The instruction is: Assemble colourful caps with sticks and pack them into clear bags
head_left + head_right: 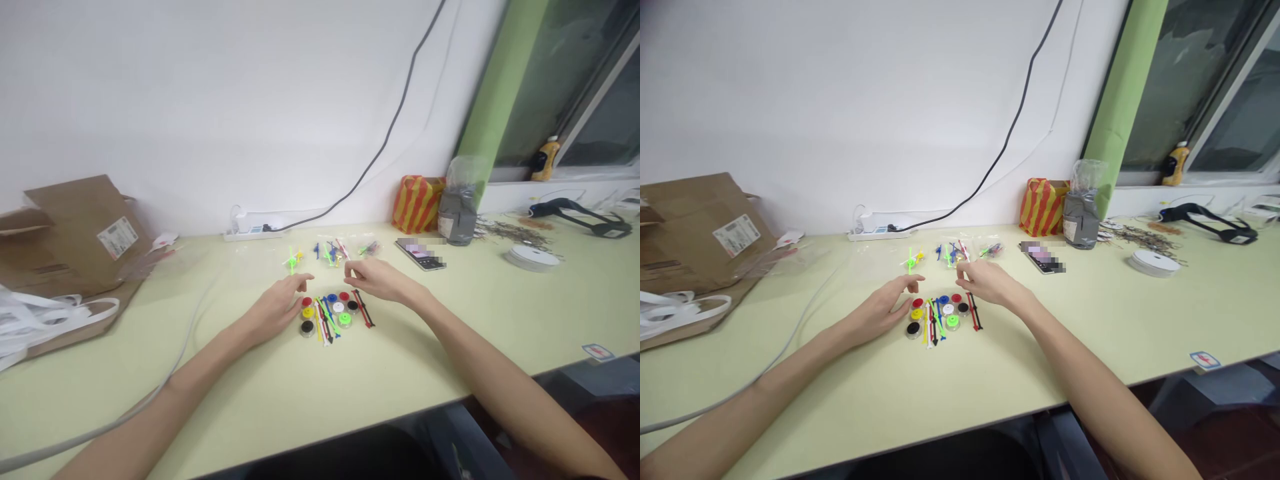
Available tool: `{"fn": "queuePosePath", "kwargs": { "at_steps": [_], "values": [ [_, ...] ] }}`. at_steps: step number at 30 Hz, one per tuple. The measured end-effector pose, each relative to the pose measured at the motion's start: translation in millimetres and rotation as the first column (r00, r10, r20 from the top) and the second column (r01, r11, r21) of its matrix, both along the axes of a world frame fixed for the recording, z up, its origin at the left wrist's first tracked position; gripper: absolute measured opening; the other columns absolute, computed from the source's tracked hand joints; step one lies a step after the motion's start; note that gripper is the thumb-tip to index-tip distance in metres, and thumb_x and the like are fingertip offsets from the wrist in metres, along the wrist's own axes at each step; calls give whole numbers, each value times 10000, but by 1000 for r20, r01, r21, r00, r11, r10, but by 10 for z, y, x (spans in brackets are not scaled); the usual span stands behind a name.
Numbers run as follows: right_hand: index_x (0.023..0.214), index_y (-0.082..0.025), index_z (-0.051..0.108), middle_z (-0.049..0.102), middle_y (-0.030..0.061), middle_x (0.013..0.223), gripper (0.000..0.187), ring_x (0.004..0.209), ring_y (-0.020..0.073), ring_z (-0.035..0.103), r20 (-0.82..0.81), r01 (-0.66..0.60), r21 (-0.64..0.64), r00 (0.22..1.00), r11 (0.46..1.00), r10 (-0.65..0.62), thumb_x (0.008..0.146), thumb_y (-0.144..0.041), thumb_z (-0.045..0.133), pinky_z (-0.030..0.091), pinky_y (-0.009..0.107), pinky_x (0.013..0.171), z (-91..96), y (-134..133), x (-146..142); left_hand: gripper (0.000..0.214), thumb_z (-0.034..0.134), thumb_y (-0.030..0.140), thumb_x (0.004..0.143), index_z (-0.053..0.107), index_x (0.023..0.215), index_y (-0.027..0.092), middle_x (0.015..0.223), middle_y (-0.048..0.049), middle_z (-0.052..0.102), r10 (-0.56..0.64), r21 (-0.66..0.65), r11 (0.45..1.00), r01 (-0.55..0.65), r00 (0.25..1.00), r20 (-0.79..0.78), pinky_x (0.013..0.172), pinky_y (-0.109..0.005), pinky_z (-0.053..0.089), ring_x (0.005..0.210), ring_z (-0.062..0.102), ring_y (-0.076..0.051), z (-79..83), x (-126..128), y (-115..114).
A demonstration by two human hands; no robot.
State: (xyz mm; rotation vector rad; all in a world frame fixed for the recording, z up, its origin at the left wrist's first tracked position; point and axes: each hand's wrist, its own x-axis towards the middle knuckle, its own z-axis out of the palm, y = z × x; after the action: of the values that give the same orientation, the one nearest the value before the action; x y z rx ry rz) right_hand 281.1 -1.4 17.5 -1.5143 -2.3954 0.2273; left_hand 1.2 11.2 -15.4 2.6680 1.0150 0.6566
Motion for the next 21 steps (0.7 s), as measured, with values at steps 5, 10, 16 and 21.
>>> {"fn": "queuePosePath", "kwargs": {
  "at_steps": [5,10,16,21],
  "values": [
    [1098,-225,617,685,11,818,194,725,159,585,-47,32,122,999,992,-26,979,-219,465,353,256,676,-151,141,-148,307,392,188,978,552,1238,225,1162,-79,633,-54,46,997,56,998,-44,936,-381,494,1063,616,-225,-1,-11,-10],
    [1228,-210,604,683,77,1198,300,995,193,643,-26,16,167,1000,986,-12,969,-174,458,408,288,841,-254,451,-495,272,381,175,975,622,1096,215,1050,-69,631,-77,86,993,84,994,-74,819,-346,492,912,623,-207,-38,-31,8],
    [1136,-181,658,709,118,1122,266,1063,235,639,-8,64,124,998,990,-64,997,-301,466,423,309,860,-247,943,-1033,241,406,163,961,642,992,207,942,-56,615,-83,114,990,88,995,-48,745,-325,469,842,601,-201,-53,-49,8],
    [1039,-166,682,720,133,1086,262,1011,261,654,-20,133,79,991,988,-132,916,-379,590,437,312,801,-272,1206,-1344,234,408,135,952,634,942,196,928,-56,603,-81,133,987,89,995,-64,737,-325,453,837,588,-201,-62,-56,-1]
  ]
}}
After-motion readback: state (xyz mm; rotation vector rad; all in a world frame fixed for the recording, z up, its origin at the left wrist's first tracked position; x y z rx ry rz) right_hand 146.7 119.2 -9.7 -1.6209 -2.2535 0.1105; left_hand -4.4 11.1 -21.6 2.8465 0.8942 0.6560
